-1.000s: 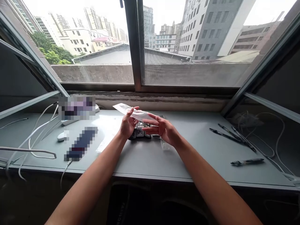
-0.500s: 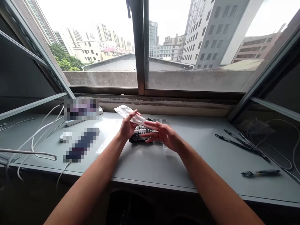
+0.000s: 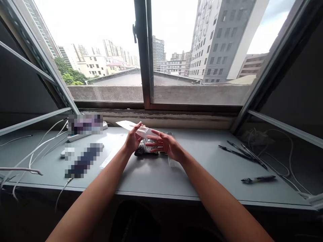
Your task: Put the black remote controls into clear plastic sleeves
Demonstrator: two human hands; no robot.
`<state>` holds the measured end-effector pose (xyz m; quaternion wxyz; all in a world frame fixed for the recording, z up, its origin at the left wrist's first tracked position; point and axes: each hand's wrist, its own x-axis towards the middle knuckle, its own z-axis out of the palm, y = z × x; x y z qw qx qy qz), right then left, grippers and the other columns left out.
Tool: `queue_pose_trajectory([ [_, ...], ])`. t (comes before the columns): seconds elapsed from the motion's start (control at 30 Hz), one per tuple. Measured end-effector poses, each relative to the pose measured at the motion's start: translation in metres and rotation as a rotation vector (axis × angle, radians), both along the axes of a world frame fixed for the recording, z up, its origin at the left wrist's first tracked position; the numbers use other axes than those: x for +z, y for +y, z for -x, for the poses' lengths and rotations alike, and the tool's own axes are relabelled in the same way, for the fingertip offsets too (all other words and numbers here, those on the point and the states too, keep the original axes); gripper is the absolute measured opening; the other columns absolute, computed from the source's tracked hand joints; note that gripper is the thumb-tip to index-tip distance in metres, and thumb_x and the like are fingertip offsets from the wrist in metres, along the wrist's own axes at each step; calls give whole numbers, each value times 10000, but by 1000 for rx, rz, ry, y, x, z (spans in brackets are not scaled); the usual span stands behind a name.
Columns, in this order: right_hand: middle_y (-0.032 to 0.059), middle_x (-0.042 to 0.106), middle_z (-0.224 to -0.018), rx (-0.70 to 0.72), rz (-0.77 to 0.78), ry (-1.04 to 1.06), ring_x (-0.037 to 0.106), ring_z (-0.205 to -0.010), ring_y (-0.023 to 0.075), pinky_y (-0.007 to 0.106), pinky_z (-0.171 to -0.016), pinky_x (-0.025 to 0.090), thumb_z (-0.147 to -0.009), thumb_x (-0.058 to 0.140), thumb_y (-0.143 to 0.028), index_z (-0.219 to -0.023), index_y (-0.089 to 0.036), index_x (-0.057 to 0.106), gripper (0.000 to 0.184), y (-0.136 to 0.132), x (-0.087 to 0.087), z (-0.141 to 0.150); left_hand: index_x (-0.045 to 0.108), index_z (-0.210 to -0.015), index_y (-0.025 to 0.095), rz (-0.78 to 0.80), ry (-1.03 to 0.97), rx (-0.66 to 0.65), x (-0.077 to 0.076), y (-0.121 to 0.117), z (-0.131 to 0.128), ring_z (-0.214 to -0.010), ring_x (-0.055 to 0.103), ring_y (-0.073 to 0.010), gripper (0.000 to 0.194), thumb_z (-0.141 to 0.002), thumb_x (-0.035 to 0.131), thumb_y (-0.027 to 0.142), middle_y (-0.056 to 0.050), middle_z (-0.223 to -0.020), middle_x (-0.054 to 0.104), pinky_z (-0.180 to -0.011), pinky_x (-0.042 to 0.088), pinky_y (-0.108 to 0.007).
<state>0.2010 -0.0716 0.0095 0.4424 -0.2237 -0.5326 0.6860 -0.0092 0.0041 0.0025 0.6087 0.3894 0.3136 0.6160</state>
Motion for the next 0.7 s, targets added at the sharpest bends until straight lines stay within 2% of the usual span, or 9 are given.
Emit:
queue_pose_trajectory([
  [0.13,141,667,-1560,-4,13,-21,757,-1272,339,475,-971,640,-1048,602,-603,-1540,-279,631,589,4,-2,2,740,-959,182,30,-20,81,-3,5,0,-724,662,-133,490,-697,971,526,-25,-906,731,-612,447,-236],
  [0.23,163,694,-1520,-71,-35,-38,783,-1215,339,444,-891,671,-991,712,-598,-1433,-245,713,566,6,-4,3,729,-953,177,61,-116,109,-3,10,4,-728,674,-131,467,-708,969,495,-21,-895,720,-601,486,-224],
  [0.3,162,748,-1431,-183,-101,-63,815,-1113,322,429,-830,681,-978,744,-591,-1361,-232,753,525,9,-5,2,721,-975,188,88,-196,130,-1,12,6,-741,692,-135,419,-737,951,446,-16,-901,719,-592,513,-215],
  [0.37,147,824,-1223,-346,-215,-152,829,-973,298,431,-781,680,-984,744,-593,-1263,-212,790,475,11,-7,-1,704,-998,202,121,-264,152,1,13,7,-732,704,-137,362,-783,917,400,-12,-894,715,-554,514,-205],
  [0.47,121,838,-1038,-591,-530,-428,805,-959,304,509,-893,663,-980,759,-582,-1165,-210,820,420,15,-9,-9,674,-1016,209,145,-333,136,4,12,8,-652,674,-114,291,-858,858,368,-19,-891,721,-447,434,-173],
  [0.53,137,816,-1222,-608,-802,-644,748,-1197,352,590,-1105,573,-942,813,-571,-1244,-232,813,455,17,-12,-15,674,-1042,202,139,-365,85,6,11,7,-593,630,-90,265,-907,821,377,-36,-913,739,-411,396,-160],
  [0.57,146,772,-1362,-563,-911,-742,676,-1342,382,619,-1195,499,-898,857,-582,-1333,-244,787,556,18,-14,-18,682,-1063,194,138,-377,54,6,10,7,-576,614,-84,265,-930,803,389,-49,-926,749,-405,396,-156],
  [0.63,161,628,-1591,-453,-1003,-911,504,-1538,435,673,-1289,363,-785,937,-634,-1526,-263,674,870,21,-20,-21,702,-1113,175,152,-401,2,7,9,6,-566,606,-85,292,-967,774,417,-75,-940,762,-402,411,-153],
  [0.7,175,564,-1652,-359,-994,-1029,449,-1579,463,719,-1311,278,-746,962,-642,-1596,-267,610,994,23,-27,-23,715,-1171,164,178,-426,-22,8,8,7,-567,614,-95,332,-988,759,438,-94,-945,768,-391,419,-153],
])
